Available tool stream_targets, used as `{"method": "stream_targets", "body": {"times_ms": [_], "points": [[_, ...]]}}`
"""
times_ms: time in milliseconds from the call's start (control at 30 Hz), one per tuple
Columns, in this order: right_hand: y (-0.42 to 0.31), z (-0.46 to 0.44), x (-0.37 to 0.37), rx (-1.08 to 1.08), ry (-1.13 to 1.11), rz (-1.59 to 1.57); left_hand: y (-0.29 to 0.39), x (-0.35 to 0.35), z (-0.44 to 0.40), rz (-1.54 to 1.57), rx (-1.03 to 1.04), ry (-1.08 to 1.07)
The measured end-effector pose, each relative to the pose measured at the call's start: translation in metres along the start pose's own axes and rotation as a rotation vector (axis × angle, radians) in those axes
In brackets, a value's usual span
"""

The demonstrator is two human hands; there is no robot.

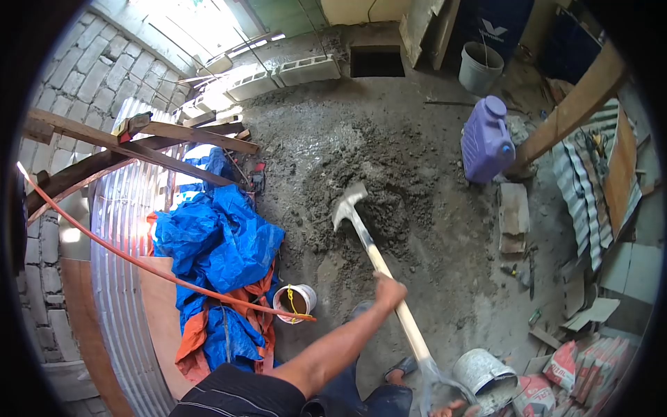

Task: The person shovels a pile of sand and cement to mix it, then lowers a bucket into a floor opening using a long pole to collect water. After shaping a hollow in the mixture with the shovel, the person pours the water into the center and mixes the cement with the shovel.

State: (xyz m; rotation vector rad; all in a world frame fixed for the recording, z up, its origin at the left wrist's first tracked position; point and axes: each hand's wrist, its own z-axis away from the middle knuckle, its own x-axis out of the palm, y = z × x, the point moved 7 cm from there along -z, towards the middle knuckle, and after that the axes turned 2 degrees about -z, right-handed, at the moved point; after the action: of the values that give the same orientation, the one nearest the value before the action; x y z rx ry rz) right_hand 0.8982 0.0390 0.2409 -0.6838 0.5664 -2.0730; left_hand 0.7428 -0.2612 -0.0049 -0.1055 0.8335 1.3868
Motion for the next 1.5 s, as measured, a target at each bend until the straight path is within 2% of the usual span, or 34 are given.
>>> {"method": "stream_targets", "body": {"times_ms": [33, 100, 167, 233, 300, 367, 467, 500, 567, 600, 633, 700, 767, 833, 867, 900, 967, 1033, 1100, 1133, 1167, 1200, 1233, 1300, 1333, 1400, 1433, 1467, 1500], "points": [[-0.012, 0.005, 0.003, -0.02, 0.032, 0.039, -0.004, 0.011, 0.001, -0.089, -0.053, -0.009], [-0.011, -0.005, 0.026, -0.045, 0.122, 0.143, -0.008, 0.025, -0.016, -0.003, -0.013, -0.05], [-0.001, -0.02, 0.05, -0.048, 0.306, 0.184, 0.0, 0.016, -0.044, 0.056, -0.061, -0.141], [-0.017, -0.038, 0.04, -0.099, 0.295, 0.19, -0.005, 0.04, -0.05, 0.12, -0.157, -0.159], [-0.033, -0.053, 0.034, -0.077, 0.214, 0.125, 0.01, 0.051, -0.047, 0.102, -0.094, -0.094], [-0.043, -0.059, -0.006, 0.005, 0.123, 0.058, 0.023, 0.055, -0.016, 0.086, -0.103, -0.062], [-0.104, -0.043, -0.052, 0.063, 0.101, 0.083, 0.018, 0.09, 0.044, 0.142, -0.104, -0.093], [-0.116, -0.05, -0.075, 0.071, -0.046, 0.006, 0.019, 0.111, 0.057, 0.092, -0.096, -0.043], [-0.118, -0.084, -0.133, 0.065, 0.09, -0.007, 0.025, 0.142, 0.05, 0.044, -0.081, 0.008], [-0.112, -0.109, -0.095, 0.115, -0.321, -0.256, 0.017, 0.155, 0.04, 0.076, -0.074, 0.028], [-0.111, -0.112, -0.138, 0.102, 0.343, 0.16, 0.017, 0.169, 0.029, 0.117, -0.056, 0.048], [-0.118, -0.129, -0.119, 0.058, 0.179, 0.088, 0.027, 0.175, 0.016, 0.428, -0.19, -0.036], [-0.141, -0.135, -0.117, 0.029, -0.003, 0.124, 0.03, 0.182, 0.013, 0.479, -0.202, 0.007], [-0.177, -0.131, -0.14, -0.014, -0.142, 0.158, 0.043, 0.192, 0.045, 0.758, -0.153, -0.107], [-0.189, -0.131, -0.171, 0.054, -0.304, 0.081, 0.046, 0.199, 0.062, 0.879, -0.205, -0.192], [-0.221, -0.128, -0.191, -0.097, -0.445, 0.289, 0.054, 0.197, 0.077, 0.862, -0.198, -0.193], [-0.285, -0.115, -0.233, -0.492, -0.638, 0.658, 0.077, 0.206, 0.118, 1.346, -0.279, -0.402], [-0.323, -0.1, -0.221, -0.527, -0.618, 0.769, 0.08, 0.218, 0.098, 1.382, -0.284, -0.361], [-0.34, -0.107, -0.241, -0.513, -0.18, 0.88, 0.077, 0.239, 0.088, 1.055, -0.498, -0.012], [-0.344, -0.108, -0.244, -0.699, -0.058, 0.869, 0.074, 0.262, 0.082, 1.091, -0.52, 0.124], [-0.339, -0.113, -0.26, -0.693, -0.052, 0.875, 0.07, 0.294, 0.079, 1.148, -0.502, 0.025], [-0.323, -0.124, -0.308, -0.423, 0.065, 0.696, 0.077, 0.318, 0.088, 1.197, -0.527, -0.05], [-0.298, -0.128, -0.36, -0.154, 0.183, 0.507, 0.076, 0.359, 0.089, 1.371, -0.524, -0.302], [-0.229, -0.113, -0.501, 0.058, 0.518, 0.554, 0.094, 0.405, 0.127, 1.481, -0.503, -0.552], [-0.218, -0.1, -0.531, 0.078, 0.54, 0.559, 0.097, 0.43, 0.141, 1.535, -0.56, -0.665], [-0.223, -0.058, -0.58, 0.101, 0.907, 1.136, 0.103, 0.472, 0.168, 1.365, -0.684, -0.794], [-0.226, -0.044, -0.577, 0.104, 1.06, 1.444, 0.109, 0.499, 0.176, 1.346, -0.71, -0.938], [-0.229, -0.028, -0.572, 0.144, 1.249, 1.726, 0.101, 0.531, 0.17, 1.237, -0.656, -0.922], [-0.248, -0.039, -0.53, 0.134, 1.366, 1.592, 0.108, 0.549, 0.171, 1.171, -0.723, -0.947]]}}
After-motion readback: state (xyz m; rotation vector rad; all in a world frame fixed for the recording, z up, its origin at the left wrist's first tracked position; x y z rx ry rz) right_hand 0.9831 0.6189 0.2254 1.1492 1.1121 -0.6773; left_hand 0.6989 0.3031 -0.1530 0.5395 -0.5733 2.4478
